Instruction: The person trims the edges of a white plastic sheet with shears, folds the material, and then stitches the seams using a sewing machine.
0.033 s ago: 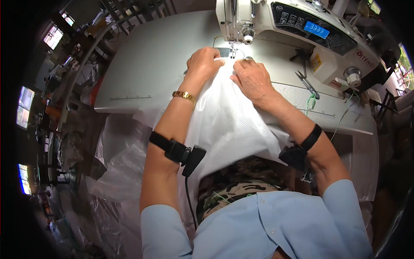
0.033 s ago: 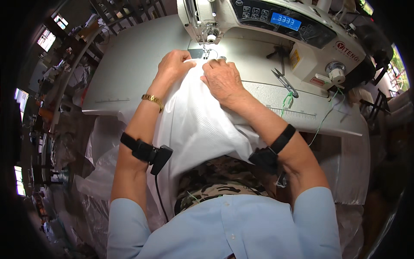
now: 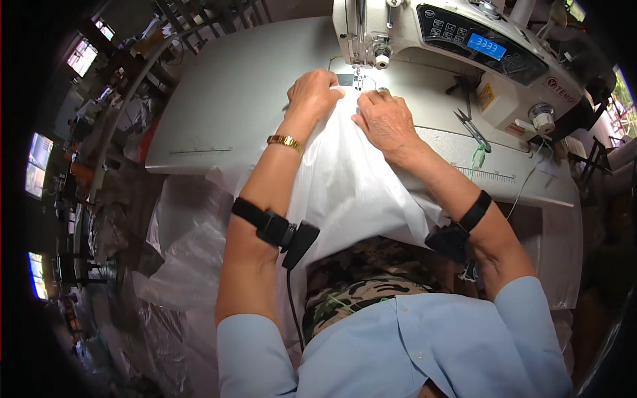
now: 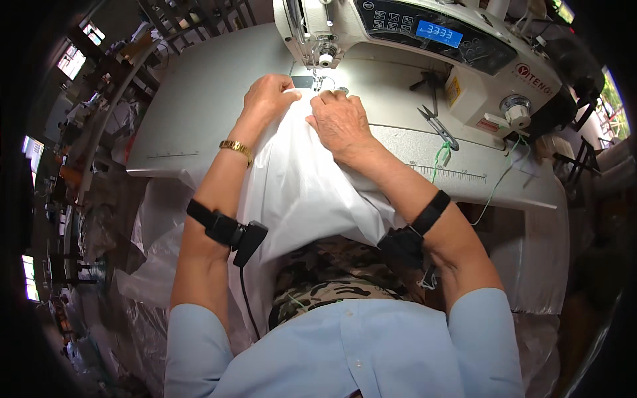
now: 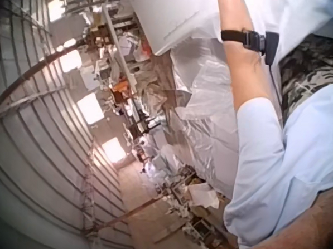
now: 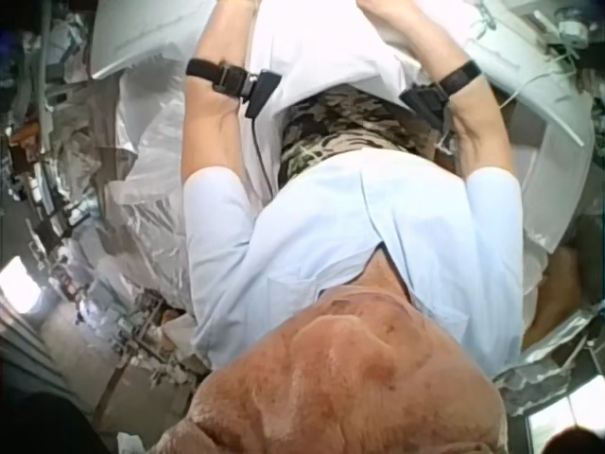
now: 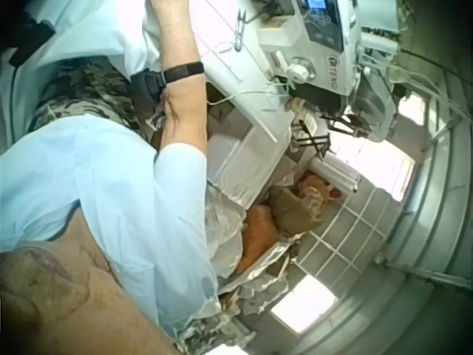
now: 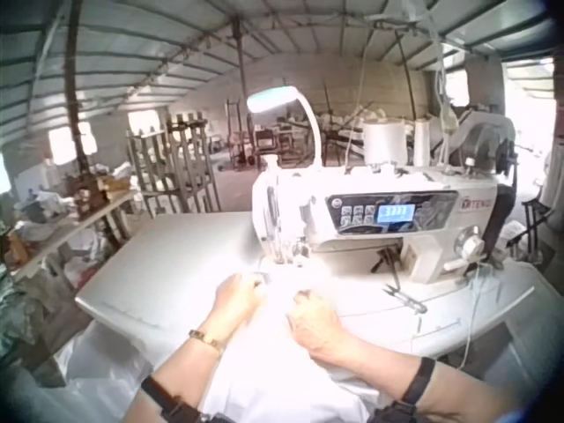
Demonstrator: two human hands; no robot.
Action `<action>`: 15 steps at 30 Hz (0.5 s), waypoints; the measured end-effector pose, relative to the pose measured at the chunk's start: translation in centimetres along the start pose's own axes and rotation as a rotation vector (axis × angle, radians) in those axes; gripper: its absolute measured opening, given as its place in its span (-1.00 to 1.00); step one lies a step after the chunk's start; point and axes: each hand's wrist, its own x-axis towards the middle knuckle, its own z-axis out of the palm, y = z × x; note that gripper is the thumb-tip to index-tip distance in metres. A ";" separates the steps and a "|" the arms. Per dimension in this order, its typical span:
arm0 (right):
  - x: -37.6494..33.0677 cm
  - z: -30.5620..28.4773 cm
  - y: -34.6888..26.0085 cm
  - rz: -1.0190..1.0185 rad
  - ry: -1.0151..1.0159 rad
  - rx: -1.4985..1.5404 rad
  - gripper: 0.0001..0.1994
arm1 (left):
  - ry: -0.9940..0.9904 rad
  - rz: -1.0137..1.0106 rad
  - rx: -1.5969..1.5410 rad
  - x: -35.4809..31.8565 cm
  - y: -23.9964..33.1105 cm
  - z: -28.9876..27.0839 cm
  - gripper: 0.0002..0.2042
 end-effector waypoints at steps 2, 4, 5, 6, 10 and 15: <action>0.4 0.2 -0.7 0.065 -0.061 -0.012 -0.71 | 0.041 -0.015 0.031 0.7 -0.1 0.2 -0.77; 0.7 0.2 -0.9 0.080 -0.089 -0.019 -0.69 | 0.122 -0.002 0.136 0.5 0.0 0.5 -0.81; 0.7 0.1 -0.9 0.082 -0.101 -0.020 -0.69 | 0.126 0.001 0.138 0.2 0.1 0.6 -0.81; 0.7 0.0 -0.8 0.090 -0.124 -0.021 -0.68 | 0.288 0.192 0.216 -0.5 0.4 0.8 -0.84; 0.8 -0.6 -0.6 0.103 -0.123 -0.014 -0.68 | 0.299 0.390 0.207 -4.0 2.2 1.7 -0.85; 0.8 -1.7 0.2 0.096 -0.176 0.047 -0.69 | 0.215 0.374 -0.070 -6.9 1.7 2.8 -0.72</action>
